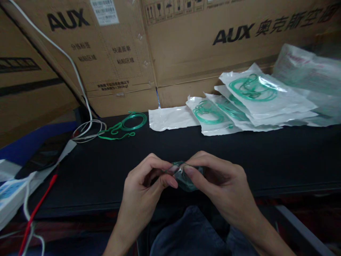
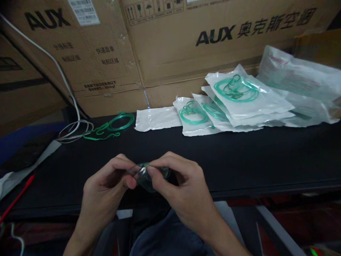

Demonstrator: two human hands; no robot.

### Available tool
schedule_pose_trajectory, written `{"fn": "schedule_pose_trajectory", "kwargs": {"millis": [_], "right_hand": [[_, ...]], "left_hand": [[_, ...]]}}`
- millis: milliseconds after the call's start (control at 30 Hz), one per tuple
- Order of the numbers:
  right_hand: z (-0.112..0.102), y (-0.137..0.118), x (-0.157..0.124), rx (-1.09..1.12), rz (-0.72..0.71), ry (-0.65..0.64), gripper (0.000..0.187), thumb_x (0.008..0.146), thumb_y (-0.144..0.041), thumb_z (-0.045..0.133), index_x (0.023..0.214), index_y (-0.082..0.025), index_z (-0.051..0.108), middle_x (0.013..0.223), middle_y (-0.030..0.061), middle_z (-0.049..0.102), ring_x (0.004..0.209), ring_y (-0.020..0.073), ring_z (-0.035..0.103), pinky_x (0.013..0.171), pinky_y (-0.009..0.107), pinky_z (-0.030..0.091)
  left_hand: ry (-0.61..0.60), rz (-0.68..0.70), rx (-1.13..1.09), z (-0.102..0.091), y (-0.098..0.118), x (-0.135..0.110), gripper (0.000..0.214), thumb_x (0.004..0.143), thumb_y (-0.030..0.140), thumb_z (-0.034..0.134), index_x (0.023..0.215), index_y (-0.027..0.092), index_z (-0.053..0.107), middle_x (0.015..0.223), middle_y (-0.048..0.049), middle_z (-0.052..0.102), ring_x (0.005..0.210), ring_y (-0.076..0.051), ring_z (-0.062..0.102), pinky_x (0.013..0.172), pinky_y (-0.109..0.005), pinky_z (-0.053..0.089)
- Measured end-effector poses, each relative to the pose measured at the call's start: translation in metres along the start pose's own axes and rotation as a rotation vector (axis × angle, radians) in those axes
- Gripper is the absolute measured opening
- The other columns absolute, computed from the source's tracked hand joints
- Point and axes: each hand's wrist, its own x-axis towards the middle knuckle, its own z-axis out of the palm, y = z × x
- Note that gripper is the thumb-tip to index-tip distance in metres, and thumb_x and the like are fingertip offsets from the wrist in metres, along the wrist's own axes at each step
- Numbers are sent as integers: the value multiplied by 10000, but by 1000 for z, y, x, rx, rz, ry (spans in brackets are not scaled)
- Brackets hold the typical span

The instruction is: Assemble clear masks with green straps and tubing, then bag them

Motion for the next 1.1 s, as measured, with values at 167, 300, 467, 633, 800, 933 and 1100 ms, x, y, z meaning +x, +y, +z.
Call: {"fn": "schedule_pose_trajectory", "kwargs": {"millis": [167, 300, 467, 633, 800, 933, 1100], "right_hand": [[-1, -3, 2, -1, 10, -28, 140, 901, -160, 709, 887, -242, 822, 770, 0, 732, 699, 118, 648, 622, 219, 489], [-3, -5, 2, 2, 60, -53, 118, 897, -196, 720, 889, -237, 831, 765, 6, 728, 695, 126, 639, 615, 227, 484], [-6, -4, 1, 21, 124, -89, 108, 900, -222, 727, 906, -230, 835, 777, 15, 725, 711, 135, 634, 626, 244, 479], [-6, -3, 0, 26, 111, -115, 121, 902, -198, 719, 910, -230, 835, 793, 19, 735, 730, 141, 653, 646, 253, 482], [-2, -2, -1, 18, 126, -43, 98, 890, -224, 733, 886, -219, 830, 765, 9, 713, 705, 128, 618, 617, 242, 458], [-3, -1, 3, 106, 184, -49, 97, 889, -259, 746, 914, -247, 839, 752, -13, 696, 696, 106, 588, 620, 208, 458], [-7, -3, 7, 243, 289, -127, 123, 899, -291, 753, 988, -279, 838, 828, -11, 763, 751, 105, 647, 680, 184, 508]], "left_hand": [[-6, -28, -51, -1, 0, 0, 126, 846, 235, 804, 778, 198, 705, 731, 30, 627, 640, -73, 597, 576, -126, 481], [-76, -81, -83, -4, 1, 2, 147, 851, 244, 800, 759, 186, 700, 740, 16, 638, 649, -81, 601, 586, -137, 486], [-117, -132, -87, -6, 2, 2, 170, 834, 238, 815, 742, 177, 686, 731, 12, 644, 667, -92, 606, 611, -154, 492], [-101, -122, -27, -5, 3, 2, 228, 798, 273, 849, 686, 169, 679, 697, 21, 609, 635, -85, 561, 582, -159, 462], [-72, -77, -32, -3, 1, 3, 196, 812, 263, 836, 704, 180, 696, 706, 26, 624, 647, -81, 582, 594, -142, 479], [-30, -37, -35, -3, 2, 3, 118, 836, 237, 812, 764, 197, 727, 732, 28, 646, 656, -76, 609, 593, -123, 494], [23, -49, -12, -3, 1, 3, 39, 871, 251, 777, 854, 217, 770, 820, 10, 694, 712, -85, 654, 642, -123, 532]]}}
